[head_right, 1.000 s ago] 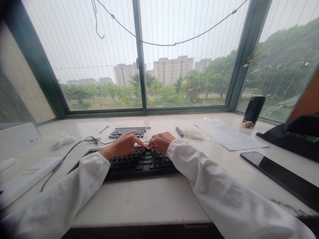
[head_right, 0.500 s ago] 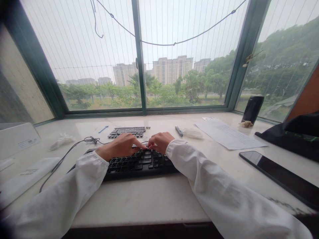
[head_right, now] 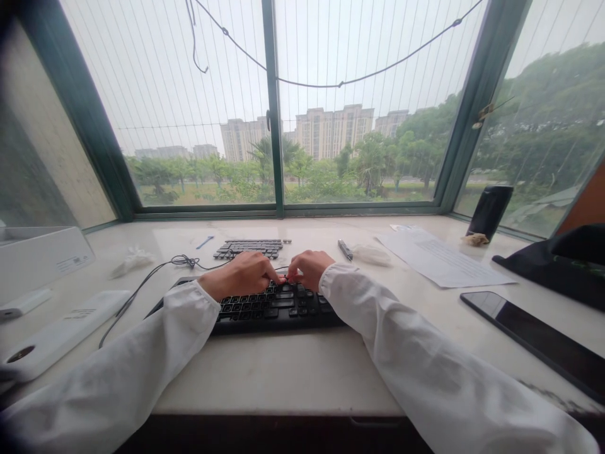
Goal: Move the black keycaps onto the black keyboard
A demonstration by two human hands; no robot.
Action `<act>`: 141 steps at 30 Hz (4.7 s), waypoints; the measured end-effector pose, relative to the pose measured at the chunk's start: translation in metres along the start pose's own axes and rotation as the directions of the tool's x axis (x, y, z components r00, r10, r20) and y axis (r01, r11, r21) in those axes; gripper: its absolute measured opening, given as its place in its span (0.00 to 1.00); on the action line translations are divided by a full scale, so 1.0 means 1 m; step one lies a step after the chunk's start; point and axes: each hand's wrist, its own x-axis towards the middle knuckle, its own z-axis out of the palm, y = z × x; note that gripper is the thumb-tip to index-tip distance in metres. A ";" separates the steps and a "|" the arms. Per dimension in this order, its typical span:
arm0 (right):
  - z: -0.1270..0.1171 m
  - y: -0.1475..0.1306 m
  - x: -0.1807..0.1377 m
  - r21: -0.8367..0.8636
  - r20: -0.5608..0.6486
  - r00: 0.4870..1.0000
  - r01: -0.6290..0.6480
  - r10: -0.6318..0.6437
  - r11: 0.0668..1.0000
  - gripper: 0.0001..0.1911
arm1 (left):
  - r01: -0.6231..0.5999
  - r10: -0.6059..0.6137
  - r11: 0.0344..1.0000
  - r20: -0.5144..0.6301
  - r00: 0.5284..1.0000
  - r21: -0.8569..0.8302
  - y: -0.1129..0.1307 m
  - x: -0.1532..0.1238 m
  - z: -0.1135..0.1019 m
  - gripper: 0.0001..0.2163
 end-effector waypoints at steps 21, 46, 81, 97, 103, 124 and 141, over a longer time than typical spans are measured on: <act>-0.003 0.002 0.003 0.038 0.028 0.999 0.026 -0.027 0.999 0.06 | -0.039 0.039 0.999 -0.027 0.999 -0.021 0.004 0.004 0.000 0.19; 0.007 0.010 -0.004 0.006 -0.012 0.995 0.103 -0.103 0.995 0.08 | -0.047 0.042 0.998 -0.106 0.993 -0.045 0.003 0.001 0.000 0.14; 0.016 0.013 -0.001 0.203 -0.040 0.993 -0.102 0.113 0.974 0.08 | -0.051 0.064 0.978 -0.059 0.996 0.202 0.025 -0.002 -0.005 0.15; 0.006 0.009 -0.005 0.010 -0.033 0.994 0.108 -0.107 0.994 0.09 | -0.024 0.028 0.999 -0.090 0.996 0.036 0.012 0.002 0.001 0.17; 0.013 0.015 -0.006 0.028 -0.083 0.989 0.129 -0.126 0.991 0.11 | 0.031 -0.040 0.991 -0.072 0.997 -0.128 -0.001 -0.004 -0.002 0.15; 0.009 0.015 -0.013 -0.019 -0.112 0.987 0.114 -0.115 0.993 0.11 | 0.001 -0.036 0.948 -0.104 0.994 -0.319 -0.016 0.002 0.016 0.13; 0.006 0.006 -0.011 -0.013 -0.083 0.993 0.083 -0.084 0.996 0.08 | -0.029 0.029 0.999 -0.053 0.998 0.014 0.001 -0.004 0.002 0.11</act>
